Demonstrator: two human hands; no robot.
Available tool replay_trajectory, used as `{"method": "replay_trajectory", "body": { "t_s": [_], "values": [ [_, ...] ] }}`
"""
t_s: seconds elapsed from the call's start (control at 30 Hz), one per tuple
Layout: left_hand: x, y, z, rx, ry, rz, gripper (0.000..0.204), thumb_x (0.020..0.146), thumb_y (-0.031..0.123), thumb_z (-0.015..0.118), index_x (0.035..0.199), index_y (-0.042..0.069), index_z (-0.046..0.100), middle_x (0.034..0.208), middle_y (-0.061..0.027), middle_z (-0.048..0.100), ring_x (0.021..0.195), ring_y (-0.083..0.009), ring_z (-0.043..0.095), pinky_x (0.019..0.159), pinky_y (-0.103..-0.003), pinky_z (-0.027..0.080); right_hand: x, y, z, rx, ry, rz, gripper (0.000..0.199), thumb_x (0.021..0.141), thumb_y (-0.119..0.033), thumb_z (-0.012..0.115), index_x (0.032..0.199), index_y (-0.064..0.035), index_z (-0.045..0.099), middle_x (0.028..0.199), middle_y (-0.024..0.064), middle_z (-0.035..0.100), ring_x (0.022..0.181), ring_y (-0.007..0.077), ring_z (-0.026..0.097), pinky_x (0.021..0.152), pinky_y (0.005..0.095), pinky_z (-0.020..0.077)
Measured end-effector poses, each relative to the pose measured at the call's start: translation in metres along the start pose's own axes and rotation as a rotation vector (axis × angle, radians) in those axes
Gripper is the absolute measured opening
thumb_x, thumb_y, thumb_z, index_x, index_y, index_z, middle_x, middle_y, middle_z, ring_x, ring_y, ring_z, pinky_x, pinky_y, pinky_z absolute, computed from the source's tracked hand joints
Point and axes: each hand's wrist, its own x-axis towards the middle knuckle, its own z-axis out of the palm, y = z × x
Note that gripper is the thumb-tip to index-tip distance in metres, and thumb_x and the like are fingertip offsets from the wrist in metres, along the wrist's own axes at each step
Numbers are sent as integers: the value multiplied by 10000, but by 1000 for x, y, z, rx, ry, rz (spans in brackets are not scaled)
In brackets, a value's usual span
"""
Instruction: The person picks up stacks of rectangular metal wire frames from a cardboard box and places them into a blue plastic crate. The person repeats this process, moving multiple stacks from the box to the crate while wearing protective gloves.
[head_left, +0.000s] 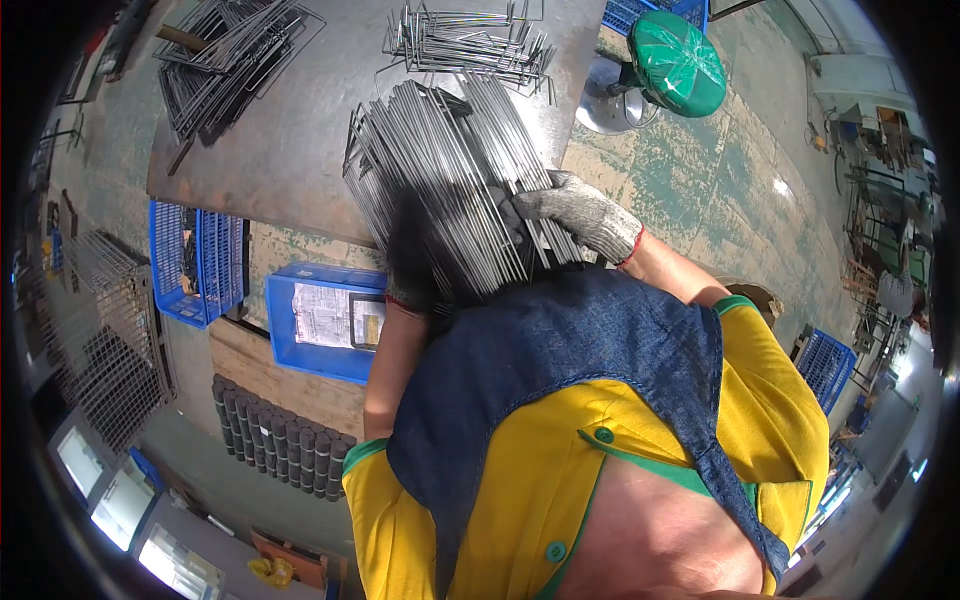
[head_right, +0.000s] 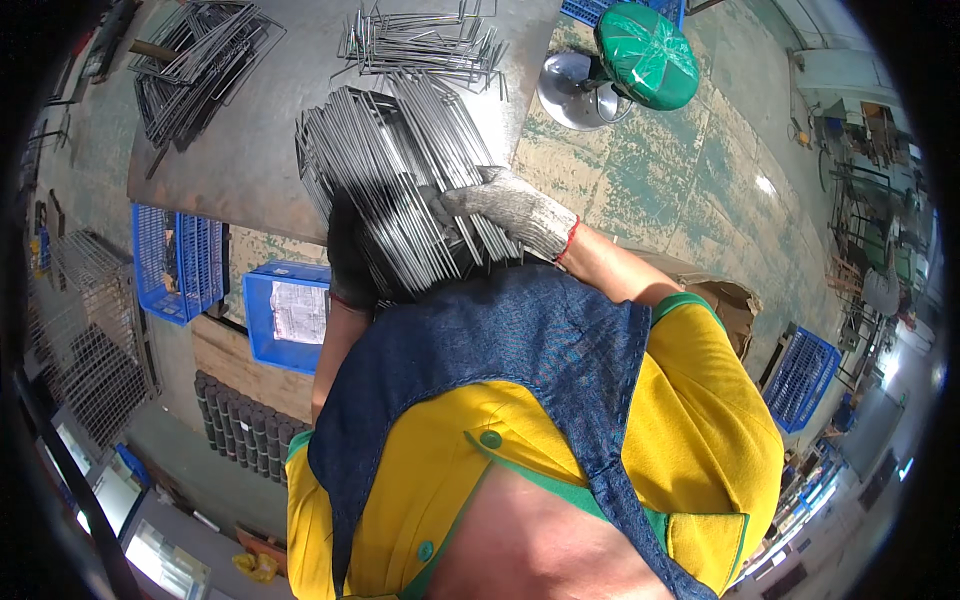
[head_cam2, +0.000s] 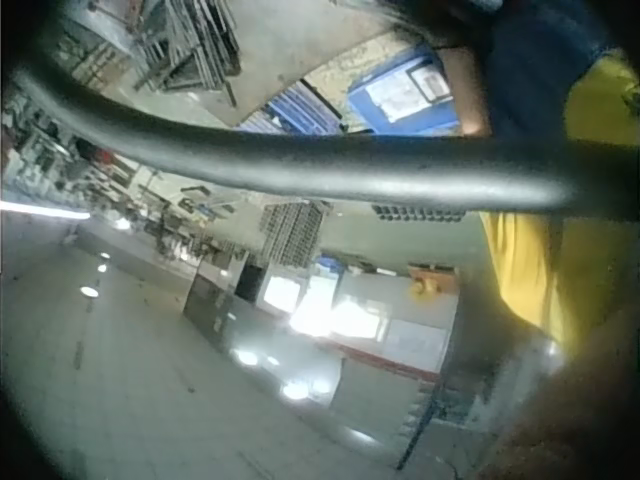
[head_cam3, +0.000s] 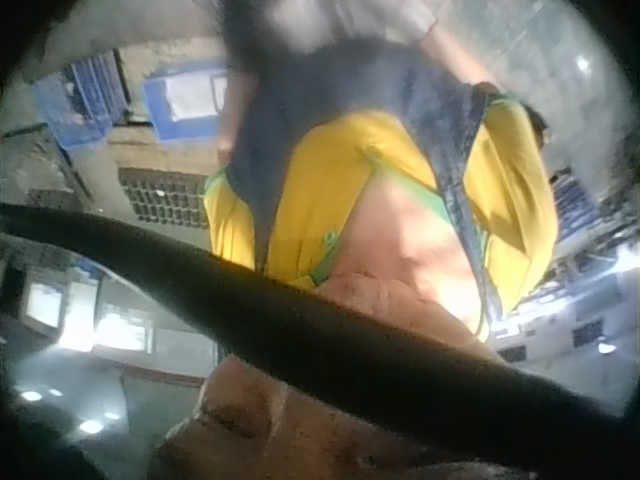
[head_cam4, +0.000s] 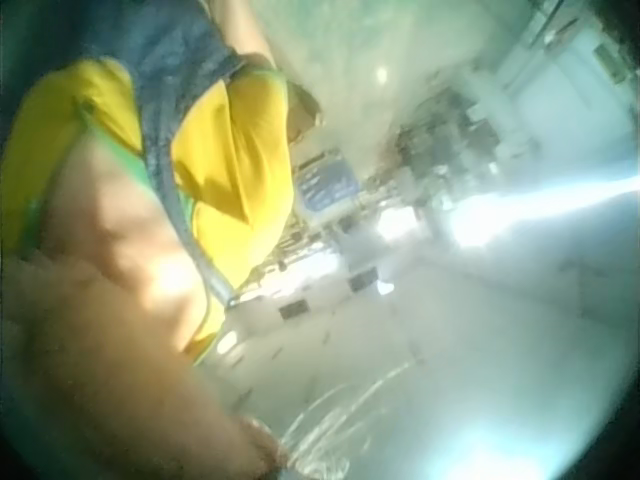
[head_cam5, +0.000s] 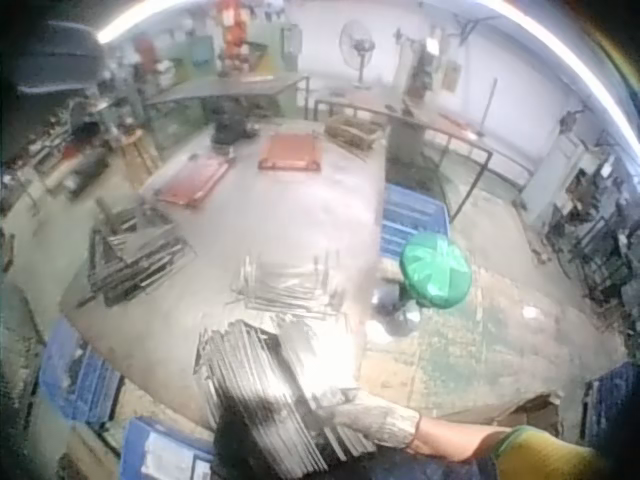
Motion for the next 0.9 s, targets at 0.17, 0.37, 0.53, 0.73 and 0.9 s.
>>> {"method": "replay_trajectory", "body": {
  "t_s": [0.17, 0.37, 0.53, 0.73, 0.9],
  "values": [
    [0, 1, 3, -64, -118, -70, 508, 893, 436, 464, 1164, 9, 514, 1062, -116, 584, 947, -220, 574, 824, -335, 484, -16, -21, 4, 45, -52, 181, 267, 845, -174, 583, 1050, -3, 576, 839, 73, 611, 650, 111, 590, 535, 239, 505],
    [29, -20, -65, 48, -41, 78, 420, 977, 189, 255, 1336, -21, 312, 1372, -116, 359, 1260, -194, 345, 1068, -310, 252, -13, -12, 17, -146, -15, 178, 315, 801, -204, 659, 1041, -13, 589, 756, 54, 615, 654, 103, 584, 509, 235, 490],
    [11, -10, -24, 65, 89, 114, 462, 916, 383, 441, 1198, 22, 502, 1111, -94, 567, 994, -198, 550, 875, -323, 448, 1, 16, -10, -163, -103, 120, 268, 839, -101, 593, 1063, 46, 599, 914, 132, 655, 739, 134, 625, 653, 226, 502],
    [3, -2, -10, 22, 63, 16, 505, 899, 427, 455, 1181, 12, 510, 1097, -104, 572, 973, -206, 561, 853, -328, 463, 5, 20, -17, -280, -132, 73, 260, 835, -72, 587, 1056, 65, 593, 953, 138, 649, 795, 133, 631, 712, 233, 509],
    [0, 2, 0, 64, -28, -13, 522, 898, 448, 445, 1163, 4, 522, 1060, -112, 587, 940, -210, 576, 828, -332, 477, 5, 20, -21, 175, 14, 110, 319, 828, -102, 590, 1111, 35, 533, 883, 103, 625, 824, 198, 628, 636, 310, 546]
  ]
}}
